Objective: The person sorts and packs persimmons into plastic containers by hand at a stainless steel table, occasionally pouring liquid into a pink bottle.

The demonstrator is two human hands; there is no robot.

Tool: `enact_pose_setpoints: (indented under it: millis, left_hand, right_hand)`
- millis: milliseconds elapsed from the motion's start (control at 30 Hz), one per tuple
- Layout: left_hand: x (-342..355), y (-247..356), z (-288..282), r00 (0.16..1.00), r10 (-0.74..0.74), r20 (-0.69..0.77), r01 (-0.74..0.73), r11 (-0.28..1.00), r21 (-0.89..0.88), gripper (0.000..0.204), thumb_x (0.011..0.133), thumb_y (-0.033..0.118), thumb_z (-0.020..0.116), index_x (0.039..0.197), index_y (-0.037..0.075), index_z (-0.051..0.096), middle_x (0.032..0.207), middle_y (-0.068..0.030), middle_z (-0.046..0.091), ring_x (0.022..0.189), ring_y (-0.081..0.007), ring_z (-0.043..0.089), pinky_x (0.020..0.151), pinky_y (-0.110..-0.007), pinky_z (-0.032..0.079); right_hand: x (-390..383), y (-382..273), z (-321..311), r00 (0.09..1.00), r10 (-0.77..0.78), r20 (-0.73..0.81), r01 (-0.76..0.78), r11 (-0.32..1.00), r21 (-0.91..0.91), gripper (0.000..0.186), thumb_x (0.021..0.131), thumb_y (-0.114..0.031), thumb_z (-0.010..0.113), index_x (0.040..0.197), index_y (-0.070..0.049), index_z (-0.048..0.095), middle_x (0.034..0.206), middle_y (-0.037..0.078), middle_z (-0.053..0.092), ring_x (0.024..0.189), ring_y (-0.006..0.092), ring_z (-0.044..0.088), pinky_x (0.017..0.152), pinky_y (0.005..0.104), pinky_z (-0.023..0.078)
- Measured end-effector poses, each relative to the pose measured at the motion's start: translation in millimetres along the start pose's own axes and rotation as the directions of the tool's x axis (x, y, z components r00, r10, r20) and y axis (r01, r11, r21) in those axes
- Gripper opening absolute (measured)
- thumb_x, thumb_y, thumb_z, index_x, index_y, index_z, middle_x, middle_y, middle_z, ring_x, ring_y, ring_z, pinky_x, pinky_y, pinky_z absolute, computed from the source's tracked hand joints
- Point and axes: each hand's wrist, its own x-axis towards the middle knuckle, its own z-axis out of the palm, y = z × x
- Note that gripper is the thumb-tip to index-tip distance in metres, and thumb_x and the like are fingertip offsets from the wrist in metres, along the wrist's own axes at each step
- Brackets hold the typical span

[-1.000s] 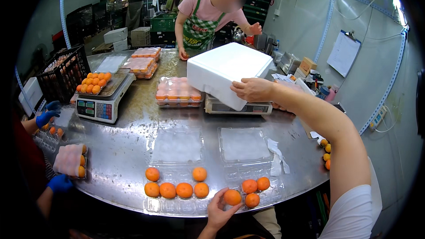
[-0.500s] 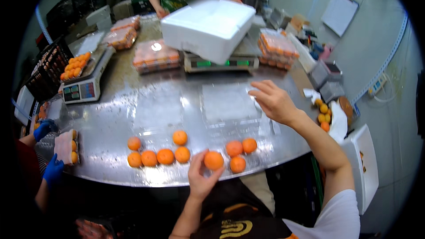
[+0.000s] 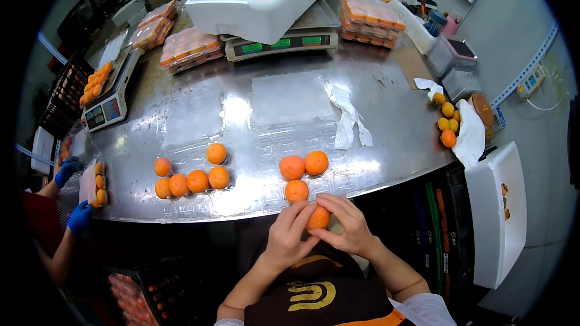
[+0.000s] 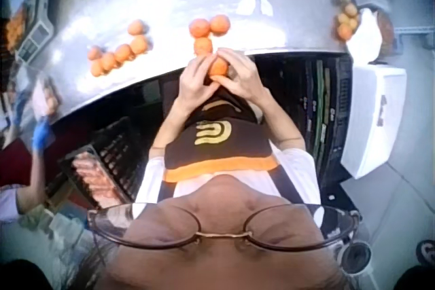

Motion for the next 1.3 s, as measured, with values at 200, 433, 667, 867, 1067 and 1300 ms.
enact_pose_setpoints:
  millis: [200, 433, 667, 867, 1067, 1300]
  left_hand:
    - [1, 9, 8, 0.997, 0.011, 0.081, -0.020, 0.995, 0.102, 0.061, 0.059, 0.003, 0.077, 0.117, -0.002, 0.058, 0.112, -0.0174, 0.058, 0.092, -0.0332, 0.061, 0.080, -0.037, 0.052]
    - [13, 10, 8, 0.993, 0.010, 0.121, -0.019, 0.997, 0.075, 0.062, 0.063, 0.006, 0.079, 0.120, -0.001, 0.055, 0.114, -0.0193, 0.056, 0.090, -0.0334, 0.060, 0.077, -0.038, 0.052]
    - [54, -31, -33, 0.975, -0.218, 0.043, 0.213, 0.972, 0.096, 0.049, 0.072, 0.013, 0.077, 0.116, 0.001, 0.058, 0.108, -0.0163, 0.062, 0.096, -0.0347, 0.059, 0.085, -0.040, 0.048]
    - [81, -67, -32, 0.964, -0.147, 0.220, 0.100, 0.972, 0.212, 0.049, 0.075, 0.020, 0.075, 0.117, 0.000, 0.058, 0.121, -0.0169, 0.057, 0.111, -0.0341, 0.051, 0.094, -0.041, 0.044]
    - [100, -85, -27, 0.902, -0.071, 0.426, -0.083, 0.939, 0.334, 0.048, 0.070, 0.026, 0.077, 0.107, 0.000, 0.060, 0.114, -0.0155, 0.058, 0.108, -0.0335, 0.051, 0.092, -0.041, 0.044]
    - [112, -83, -35, 0.860, -0.107, 0.498, 0.017, 0.983, 0.183, 0.040, 0.066, 0.021, 0.080, 0.096, 0.003, 0.061, 0.101, -0.0124, 0.060, 0.101, -0.0322, 0.053, 0.091, -0.042, 0.043]
  right_hand:
    - [-2, 13, -14, 0.993, -0.045, 0.112, 0.045, 0.999, 0.006, 0.056, 0.072, -0.019, 0.079, 0.117, 0.005, 0.055, 0.116, 0.020, 0.058, 0.101, 0.0345, 0.059, 0.087, 0.0388, 0.049]
    - [2, 25, -18, 0.996, 0.066, 0.064, -0.072, 0.992, 0.102, 0.053, 0.067, -0.018, 0.082, 0.110, 0.003, 0.060, 0.103, 0.018, 0.064, 0.091, 0.0319, 0.064, 0.079, 0.0349, 0.053]
    - [8, 59, -51, 0.852, 0.458, 0.253, -0.443, 0.374, 0.815, 0.045, 0.086, -0.010, 0.062, 0.125, 0.008, 0.048, 0.113, 0.017, 0.061, 0.096, 0.0220, 0.063, 0.082, 0.0300, 0.054]
    - [20, 84, -60, 0.879, 0.326, 0.348, -0.361, -0.024, 0.932, 0.062, 0.087, -0.025, 0.067, 0.132, 0.008, 0.040, 0.117, 0.025, 0.057, 0.098, 0.0302, 0.063, 0.080, 0.0335, 0.055]
    - [38, 74, -58, 0.870, 0.332, 0.365, -0.443, 0.200, 0.874, 0.065, 0.083, -0.024, 0.071, 0.131, 0.008, 0.041, 0.117, 0.024, 0.057, 0.101, 0.0303, 0.063, 0.080, 0.0339, 0.055]
    - [58, 75, -53, 0.854, 0.372, 0.363, -0.498, 0.385, 0.777, 0.054, 0.082, -0.011, 0.068, 0.128, 0.006, 0.045, 0.110, 0.019, 0.061, 0.095, 0.0260, 0.066, 0.081, 0.0353, 0.056]
